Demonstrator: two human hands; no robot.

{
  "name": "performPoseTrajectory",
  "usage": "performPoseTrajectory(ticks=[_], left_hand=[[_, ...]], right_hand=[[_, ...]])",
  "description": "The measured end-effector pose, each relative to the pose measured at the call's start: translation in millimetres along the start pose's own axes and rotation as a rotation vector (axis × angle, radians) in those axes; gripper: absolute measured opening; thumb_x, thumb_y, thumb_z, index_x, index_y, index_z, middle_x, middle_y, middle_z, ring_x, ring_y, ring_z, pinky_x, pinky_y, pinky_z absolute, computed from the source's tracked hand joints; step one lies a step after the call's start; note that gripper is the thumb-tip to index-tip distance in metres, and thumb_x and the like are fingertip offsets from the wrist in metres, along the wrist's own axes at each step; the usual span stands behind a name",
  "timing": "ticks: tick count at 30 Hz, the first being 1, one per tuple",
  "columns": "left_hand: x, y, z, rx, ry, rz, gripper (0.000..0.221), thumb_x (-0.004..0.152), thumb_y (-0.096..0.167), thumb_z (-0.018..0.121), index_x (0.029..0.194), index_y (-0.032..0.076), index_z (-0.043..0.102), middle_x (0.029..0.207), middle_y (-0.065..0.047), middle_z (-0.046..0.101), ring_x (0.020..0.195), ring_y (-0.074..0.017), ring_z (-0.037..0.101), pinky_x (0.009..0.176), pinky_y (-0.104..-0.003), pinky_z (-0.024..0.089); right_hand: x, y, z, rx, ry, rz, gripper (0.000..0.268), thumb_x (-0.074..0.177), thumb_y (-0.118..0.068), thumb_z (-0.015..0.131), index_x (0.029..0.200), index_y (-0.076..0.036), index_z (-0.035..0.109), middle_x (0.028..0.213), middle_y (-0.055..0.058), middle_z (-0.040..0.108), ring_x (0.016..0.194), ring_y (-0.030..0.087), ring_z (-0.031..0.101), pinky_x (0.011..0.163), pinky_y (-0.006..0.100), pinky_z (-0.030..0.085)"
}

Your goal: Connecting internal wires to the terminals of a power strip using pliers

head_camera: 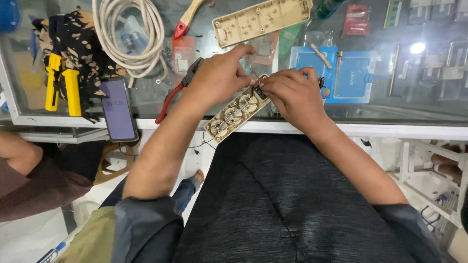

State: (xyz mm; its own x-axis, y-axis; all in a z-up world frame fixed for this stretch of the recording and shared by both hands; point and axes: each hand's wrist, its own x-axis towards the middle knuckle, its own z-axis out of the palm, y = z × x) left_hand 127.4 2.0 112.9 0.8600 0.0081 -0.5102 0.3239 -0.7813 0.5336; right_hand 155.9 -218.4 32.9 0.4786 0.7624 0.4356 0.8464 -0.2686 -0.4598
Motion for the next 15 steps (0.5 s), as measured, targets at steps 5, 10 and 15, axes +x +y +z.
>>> performPoseTrajectory(ticks=[5,10,15], left_hand=[[-56,-21,26,-0.056,0.332,0.026,0.04,0.097,0.028,0.068,0.133,0.012,0.061,0.097,-0.012,0.076,0.096,-0.035,0.073,0.087,-0.052,0.054],[-86,-27,71,0.175,0.367,0.014,0.081,0.081,0.048,0.083,0.146,0.008,0.054,0.137,-0.015,0.06,0.128,-0.0381,0.056,0.11,-0.059,0.035],[-90,-32,89,0.181,0.39,-0.01,0.078,0.08,0.034,0.088,0.143,0.003,0.054,0.137,-0.017,0.055,0.13,-0.038,0.05,0.109,-0.06,0.031]], right_hand=[[1,-7,4,0.131,0.062,0.168,0.019,0.099,-0.001,0.073,0.111,-0.015,0.073,0.106,-0.004,0.076,0.113,0.019,0.068,0.092,0.038,0.037],[8,-13,-6,0.297,-0.007,0.299,0.027,0.1,0.001,0.063,0.122,-0.013,0.069,0.106,-0.003,0.076,0.109,0.021,0.068,0.096,0.038,0.038],[26,-3,-7,0.233,-0.109,0.33,0.021,0.108,-0.008,0.064,0.127,-0.011,0.071,0.101,0.001,0.072,0.1,0.026,0.062,0.091,0.042,0.041]])
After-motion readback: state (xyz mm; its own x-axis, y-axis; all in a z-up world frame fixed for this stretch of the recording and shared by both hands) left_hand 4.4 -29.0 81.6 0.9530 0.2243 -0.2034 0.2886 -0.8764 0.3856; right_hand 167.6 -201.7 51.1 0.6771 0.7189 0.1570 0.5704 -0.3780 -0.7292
